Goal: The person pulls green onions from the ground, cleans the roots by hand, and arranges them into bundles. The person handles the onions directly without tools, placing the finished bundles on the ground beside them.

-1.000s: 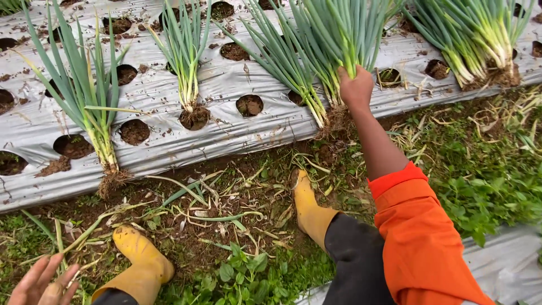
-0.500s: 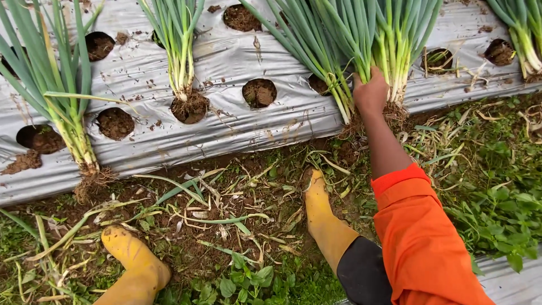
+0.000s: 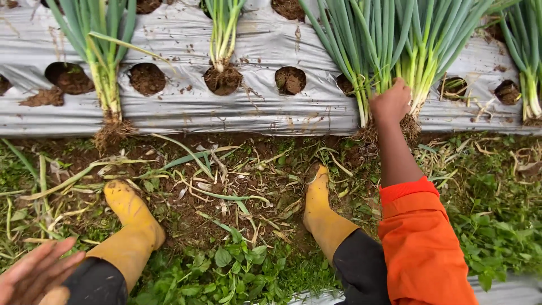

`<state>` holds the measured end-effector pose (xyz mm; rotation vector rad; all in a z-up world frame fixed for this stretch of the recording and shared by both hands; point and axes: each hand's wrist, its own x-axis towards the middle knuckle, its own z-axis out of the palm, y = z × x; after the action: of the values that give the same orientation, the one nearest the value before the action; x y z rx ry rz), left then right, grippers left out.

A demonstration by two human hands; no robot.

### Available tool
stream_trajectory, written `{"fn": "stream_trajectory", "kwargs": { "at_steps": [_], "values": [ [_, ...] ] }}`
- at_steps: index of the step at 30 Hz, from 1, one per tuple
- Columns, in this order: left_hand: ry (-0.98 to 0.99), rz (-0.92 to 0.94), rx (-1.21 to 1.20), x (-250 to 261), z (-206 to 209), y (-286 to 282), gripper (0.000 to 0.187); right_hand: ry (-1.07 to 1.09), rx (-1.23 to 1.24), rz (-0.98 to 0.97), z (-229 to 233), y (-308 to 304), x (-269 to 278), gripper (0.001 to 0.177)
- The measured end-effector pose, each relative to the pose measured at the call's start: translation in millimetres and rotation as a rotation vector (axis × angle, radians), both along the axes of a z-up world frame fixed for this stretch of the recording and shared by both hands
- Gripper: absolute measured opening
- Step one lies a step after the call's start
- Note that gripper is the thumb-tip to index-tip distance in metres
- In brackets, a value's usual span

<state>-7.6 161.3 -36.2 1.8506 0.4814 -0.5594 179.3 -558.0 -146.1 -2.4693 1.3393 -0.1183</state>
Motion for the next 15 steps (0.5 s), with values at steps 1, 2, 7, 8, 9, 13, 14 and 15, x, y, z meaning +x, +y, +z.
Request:
{"fn": "stream_trajectory", "kwargs": {
  "at_steps": [1, 2, 7, 8, 9, 13, 14, 15],
  "values": [
    [-0.065, -0.094, 0.057, 1, 20, -18, 0.088, -0.044, -0.032, 0.003, 5, 4, -1, 0.060],
    [-0.071, -0.079, 0.053, -5, 28, -27, 0.088, -0.051, -0.036, 0.018, 12, 14, 1, 0.060],
    [-0.372, 0.147, -0.003, -16, 85, -88, 0.058, -0.293, -0.235, 0.400, 35, 85, 18, 0.029],
    [-0.380, 0.152, -0.003, -20, 84, -87, 0.058, -0.302, -0.236, 0.405, 32, 102, 25, 0.029],
    [-0.387, 0.146, -0.068, -23, 81, -85, 0.059, -0.281, -0.125, 0.487, 25, 121, 32, 0.023],
    [-0.474, 0.056, -0.165, -29, 64, -84, 0.056, -0.215, 0.257, 0.595, -47, 183, 88, 0.028],
    [-0.469, 0.069, -0.157, -30, 65, -84, 0.056, -0.209, 0.265, 0.608, -50, 195, 102, 0.028],
    [-0.448, 0.039, -0.081, -30, 66, -84, 0.055, -0.205, 0.255, 0.526, -55, 210, 117, 0.035]
  ]
}}
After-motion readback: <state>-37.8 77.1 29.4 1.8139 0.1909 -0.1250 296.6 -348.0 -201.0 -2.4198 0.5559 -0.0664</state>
